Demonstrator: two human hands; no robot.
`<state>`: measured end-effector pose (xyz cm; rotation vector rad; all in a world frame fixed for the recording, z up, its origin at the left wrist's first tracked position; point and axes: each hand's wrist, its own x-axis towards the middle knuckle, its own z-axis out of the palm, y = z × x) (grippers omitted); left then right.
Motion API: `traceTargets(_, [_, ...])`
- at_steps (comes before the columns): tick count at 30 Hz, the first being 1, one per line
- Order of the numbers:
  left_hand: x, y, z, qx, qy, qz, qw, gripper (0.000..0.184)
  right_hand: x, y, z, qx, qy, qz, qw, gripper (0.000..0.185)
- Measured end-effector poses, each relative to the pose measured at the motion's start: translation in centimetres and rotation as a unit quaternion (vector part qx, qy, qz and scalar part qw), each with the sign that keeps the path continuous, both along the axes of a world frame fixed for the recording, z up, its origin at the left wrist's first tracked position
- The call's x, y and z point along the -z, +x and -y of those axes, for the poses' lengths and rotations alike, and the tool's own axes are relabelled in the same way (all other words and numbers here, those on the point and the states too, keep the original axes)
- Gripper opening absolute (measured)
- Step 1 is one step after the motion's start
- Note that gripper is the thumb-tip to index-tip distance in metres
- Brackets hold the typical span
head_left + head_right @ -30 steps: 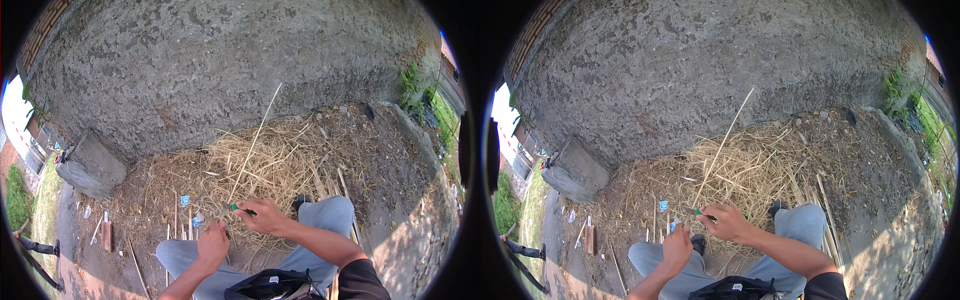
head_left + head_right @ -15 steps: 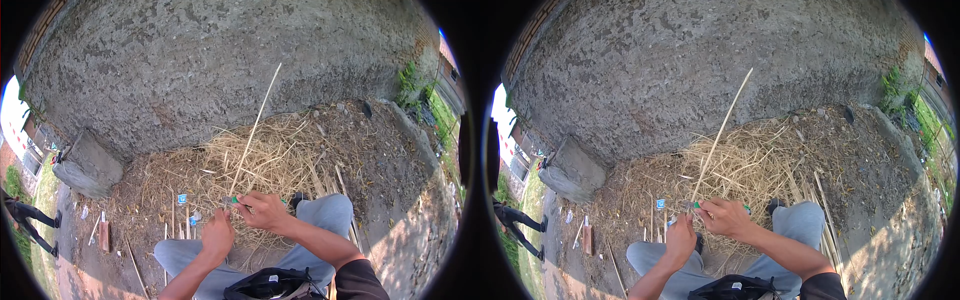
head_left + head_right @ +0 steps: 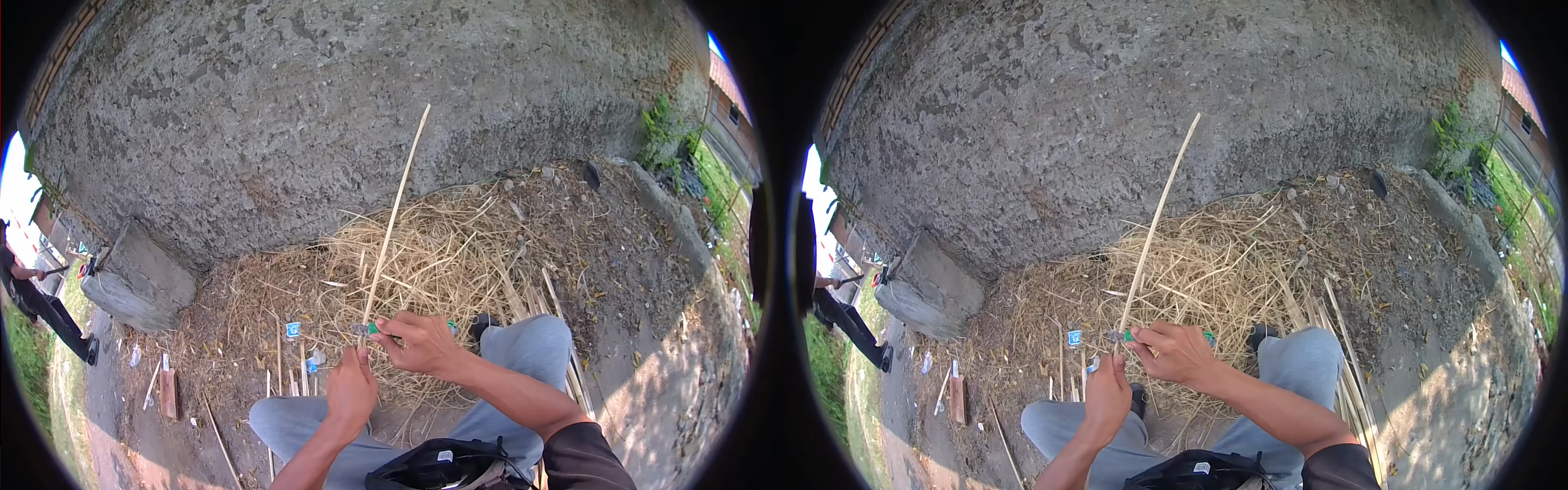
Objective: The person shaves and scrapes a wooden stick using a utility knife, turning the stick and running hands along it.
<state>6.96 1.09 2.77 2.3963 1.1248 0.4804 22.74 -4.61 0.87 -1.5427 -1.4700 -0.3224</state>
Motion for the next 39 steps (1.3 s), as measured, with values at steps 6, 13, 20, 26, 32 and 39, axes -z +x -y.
traceTargets(6, [0.3,0.5,0.5,-0.034,0.056,-0.027,0.997,0.026,0.2,0.1,-0.2,-0.005,-0.008,-0.046,0.999,0.014])
traceTargets(13, [1.6,0.2,-0.5,-0.003,0.04,-0.018,0.999,0.027,1.0,0.4,-0.5,-0.005,-0.012,-0.063,0.998,0.014])
traceTargets(20, [1.0,0.4,-0.1,-0.028,0.061,-0.046,0.997,0.027,0.8,0.4,-0.5,0.013,-0.025,-0.019,0.999,0.017])
traceTargets(26, [1.1,0.7,-0.1,-0.034,0.08,-0.047,0.995,0.027,1.9,0.5,-1.2,0.01,0.012,-0.057,0.998,0.017])
traceTargets(32, [1.2,1.1,-0.1,-0.04,0.068,-0.053,0.995,0.028,2.1,0.7,-1.3,0.019,0.004,-0.037,0.999,0.016])
traceTargets(39, [3.2,0.6,0.8,-0.014,0.101,-0.05,0.994,0.024,2.0,3.4,-2.6,0.095,0.018,-0.127,0.987,0.016])
